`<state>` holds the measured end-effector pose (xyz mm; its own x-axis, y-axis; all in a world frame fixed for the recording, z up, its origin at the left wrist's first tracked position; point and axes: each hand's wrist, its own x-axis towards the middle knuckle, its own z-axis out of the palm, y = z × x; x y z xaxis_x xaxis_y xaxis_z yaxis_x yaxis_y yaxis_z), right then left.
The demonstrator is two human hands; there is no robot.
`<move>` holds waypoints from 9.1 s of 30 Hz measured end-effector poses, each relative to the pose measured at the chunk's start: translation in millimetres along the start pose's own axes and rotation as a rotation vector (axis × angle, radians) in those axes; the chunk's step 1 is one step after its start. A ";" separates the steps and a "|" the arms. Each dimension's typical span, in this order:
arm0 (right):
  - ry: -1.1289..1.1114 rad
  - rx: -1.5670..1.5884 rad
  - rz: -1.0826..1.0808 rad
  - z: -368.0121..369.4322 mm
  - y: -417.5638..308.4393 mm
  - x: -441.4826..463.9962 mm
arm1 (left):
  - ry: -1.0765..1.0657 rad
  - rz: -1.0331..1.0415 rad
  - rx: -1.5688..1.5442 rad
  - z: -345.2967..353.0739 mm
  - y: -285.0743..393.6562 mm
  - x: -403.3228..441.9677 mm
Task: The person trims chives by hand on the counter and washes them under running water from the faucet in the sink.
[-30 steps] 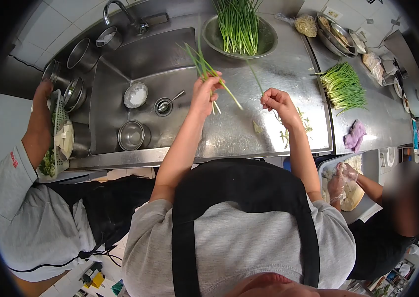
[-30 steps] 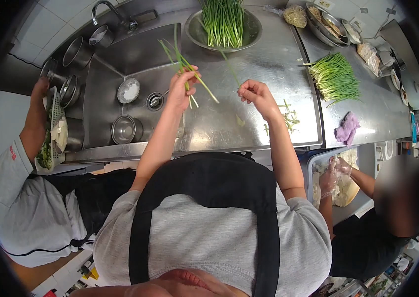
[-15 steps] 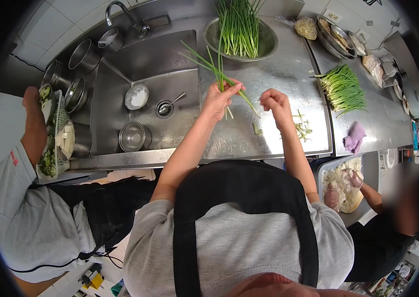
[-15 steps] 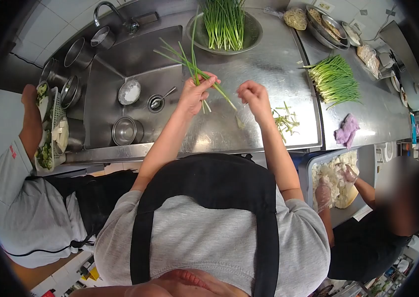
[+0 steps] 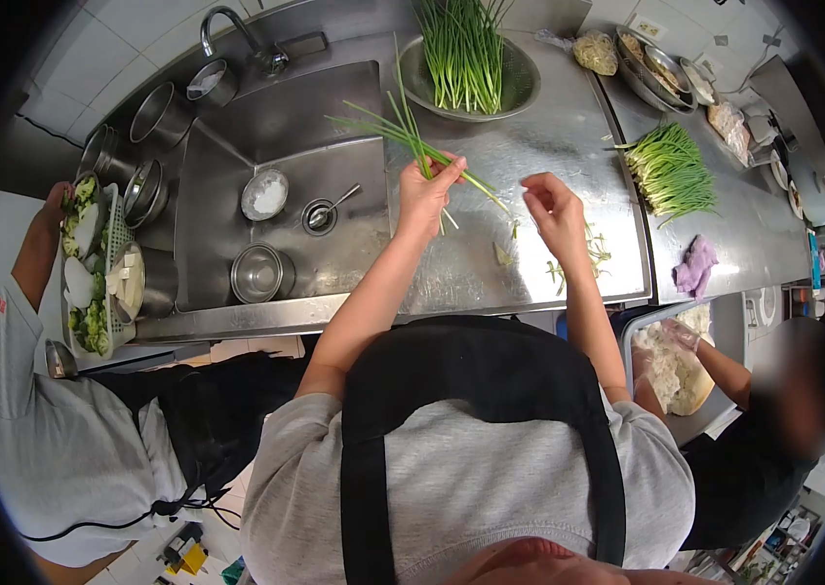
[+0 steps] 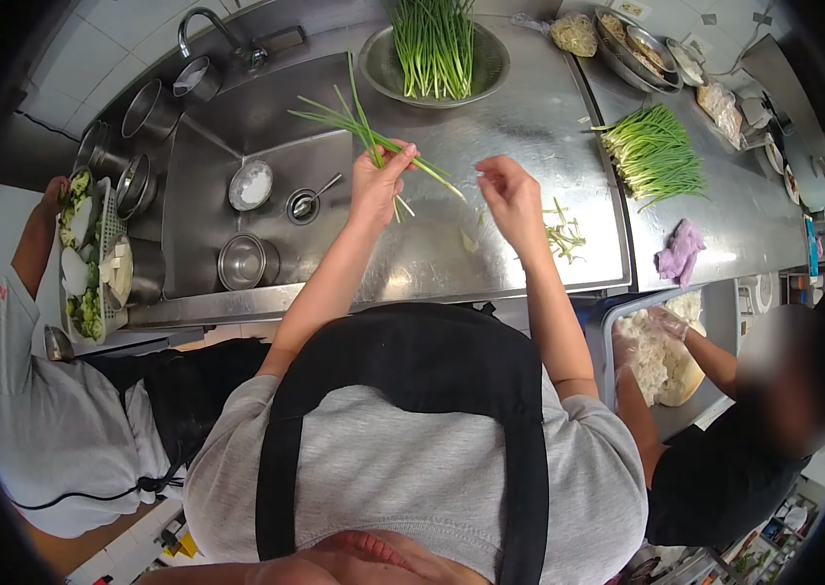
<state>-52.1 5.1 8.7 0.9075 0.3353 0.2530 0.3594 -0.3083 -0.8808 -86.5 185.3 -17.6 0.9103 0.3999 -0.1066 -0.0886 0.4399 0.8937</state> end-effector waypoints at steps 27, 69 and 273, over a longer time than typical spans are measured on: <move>-0.274 0.364 0.068 32.0 12.4 13.8 | -0.213 0.084 0.204 2.4 20.3 1.1; -0.167 -0.110 0.035 -27.5 0.1 -12.3 | -0.053 -0.036 0.205 -32.5 23.5 18.4; -0.242 0.686 0.374 31.2 17.6 11.7 | -0.094 0.015 -0.048 11.9 15.2 -5.5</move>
<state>-42.0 31.3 -16.3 0.8407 0.5254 -0.1310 -0.2425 0.1492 -0.9586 -88.1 180.3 1.8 0.9426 0.3302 -0.0502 -0.1194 0.4733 0.8727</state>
